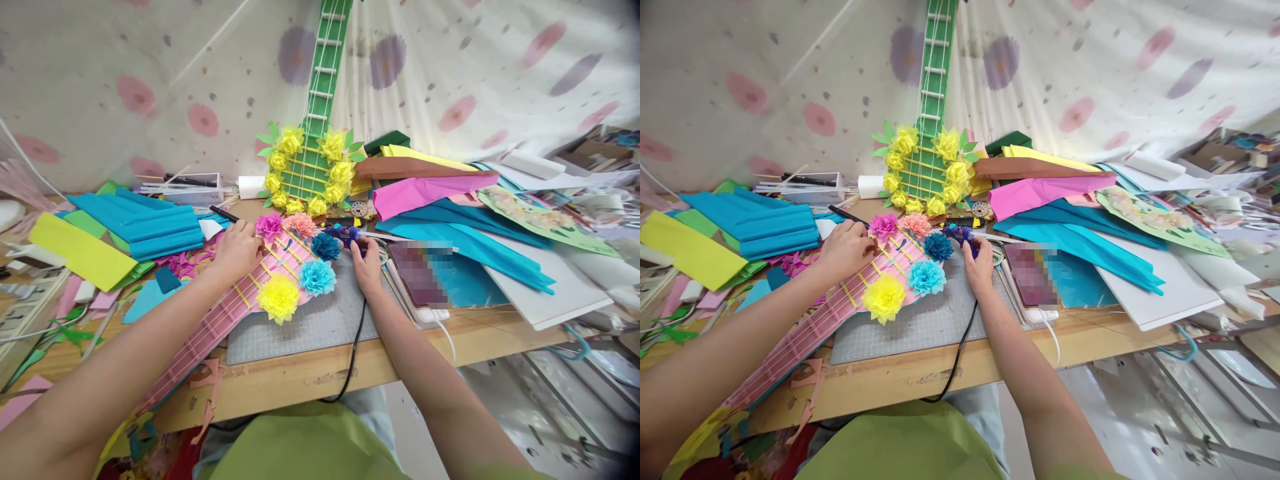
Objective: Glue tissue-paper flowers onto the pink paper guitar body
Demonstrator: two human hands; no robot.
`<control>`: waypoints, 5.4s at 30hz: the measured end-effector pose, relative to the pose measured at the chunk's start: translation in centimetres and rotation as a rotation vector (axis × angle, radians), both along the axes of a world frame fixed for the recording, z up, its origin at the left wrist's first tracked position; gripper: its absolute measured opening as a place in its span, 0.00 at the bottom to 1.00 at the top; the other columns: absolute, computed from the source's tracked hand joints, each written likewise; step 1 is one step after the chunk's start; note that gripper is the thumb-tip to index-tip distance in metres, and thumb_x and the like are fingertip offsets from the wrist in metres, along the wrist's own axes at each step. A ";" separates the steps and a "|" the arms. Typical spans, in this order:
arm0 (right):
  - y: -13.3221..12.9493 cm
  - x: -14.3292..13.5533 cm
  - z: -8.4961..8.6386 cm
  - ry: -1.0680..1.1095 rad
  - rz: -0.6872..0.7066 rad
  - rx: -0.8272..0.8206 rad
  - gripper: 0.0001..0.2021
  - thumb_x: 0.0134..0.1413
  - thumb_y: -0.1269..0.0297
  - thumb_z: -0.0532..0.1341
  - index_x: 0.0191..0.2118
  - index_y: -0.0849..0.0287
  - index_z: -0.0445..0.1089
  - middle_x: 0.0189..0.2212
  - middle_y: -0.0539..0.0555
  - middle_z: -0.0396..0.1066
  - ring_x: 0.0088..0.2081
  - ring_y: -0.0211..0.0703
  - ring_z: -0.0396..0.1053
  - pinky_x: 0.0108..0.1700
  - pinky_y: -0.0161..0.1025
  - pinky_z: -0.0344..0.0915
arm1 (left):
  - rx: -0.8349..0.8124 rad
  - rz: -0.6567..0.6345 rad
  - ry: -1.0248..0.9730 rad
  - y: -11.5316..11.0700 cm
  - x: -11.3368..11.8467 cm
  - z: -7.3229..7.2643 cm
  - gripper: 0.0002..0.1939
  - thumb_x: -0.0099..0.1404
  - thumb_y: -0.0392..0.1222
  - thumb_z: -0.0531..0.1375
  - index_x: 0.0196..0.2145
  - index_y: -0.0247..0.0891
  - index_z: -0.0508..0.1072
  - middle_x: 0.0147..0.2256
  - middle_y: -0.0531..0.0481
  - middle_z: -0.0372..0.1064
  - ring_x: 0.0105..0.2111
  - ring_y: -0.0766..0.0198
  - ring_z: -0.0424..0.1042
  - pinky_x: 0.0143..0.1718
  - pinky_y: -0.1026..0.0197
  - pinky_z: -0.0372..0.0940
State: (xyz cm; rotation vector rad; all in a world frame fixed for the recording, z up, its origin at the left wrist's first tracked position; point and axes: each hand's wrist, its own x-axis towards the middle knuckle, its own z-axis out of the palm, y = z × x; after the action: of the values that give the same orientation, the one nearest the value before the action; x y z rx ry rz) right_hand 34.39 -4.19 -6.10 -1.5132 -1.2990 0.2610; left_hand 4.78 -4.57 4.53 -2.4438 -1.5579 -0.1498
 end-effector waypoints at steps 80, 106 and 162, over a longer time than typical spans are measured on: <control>2.3 -10.0 11.1 -0.177 0.868 -0.503 0.25 0.39 0.39 0.62 0.31 0.60 0.71 0.25 0.50 0.67 0.30 0.40 0.64 0.34 0.36 0.58 | -0.512 0.490 -1.464 -0.8 -3.1 1.2 0.15 0.38 0.39 0.69 0.26 0.34 0.71 0.24 0.48 0.74 0.27 0.58 0.75 0.30 0.58 0.70; 2.9 -10.3 10.9 -0.226 0.854 -0.489 0.24 0.42 0.41 0.60 0.31 0.60 0.69 0.26 0.52 0.66 0.32 0.42 0.65 0.33 0.37 0.58 | -0.510 0.526 -1.483 -0.8 -3.4 1.3 0.16 0.38 0.38 0.70 0.28 0.33 0.73 0.26 0.46 0.75 0.27 0.60 0.75 0.31 0.60 0.70; 3.4 -0.2 5.9 -0.067 0.138 -0.411 0.22 0.50 0.47 0.59 0.35 0.65 0.72 0.24 0.58 0.74 0.28 0.47 0.72 0.35 0.39 0.64 | -0.610 0.350 -1.578 -0.8 -2.2 3.2 0.15 0.43 0.39 0.67 0.31 0.36 0.69 0.26 0.52 0.71 0.25 0.66 0.71 0.23 0.65 0.66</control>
State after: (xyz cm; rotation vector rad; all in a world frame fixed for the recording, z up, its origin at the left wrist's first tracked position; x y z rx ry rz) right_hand 34.19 -0.80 -0.25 -1.7865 -1.4672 0.6007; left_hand 2.59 -5.35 7.77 -2.2375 -2.7962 -2.2127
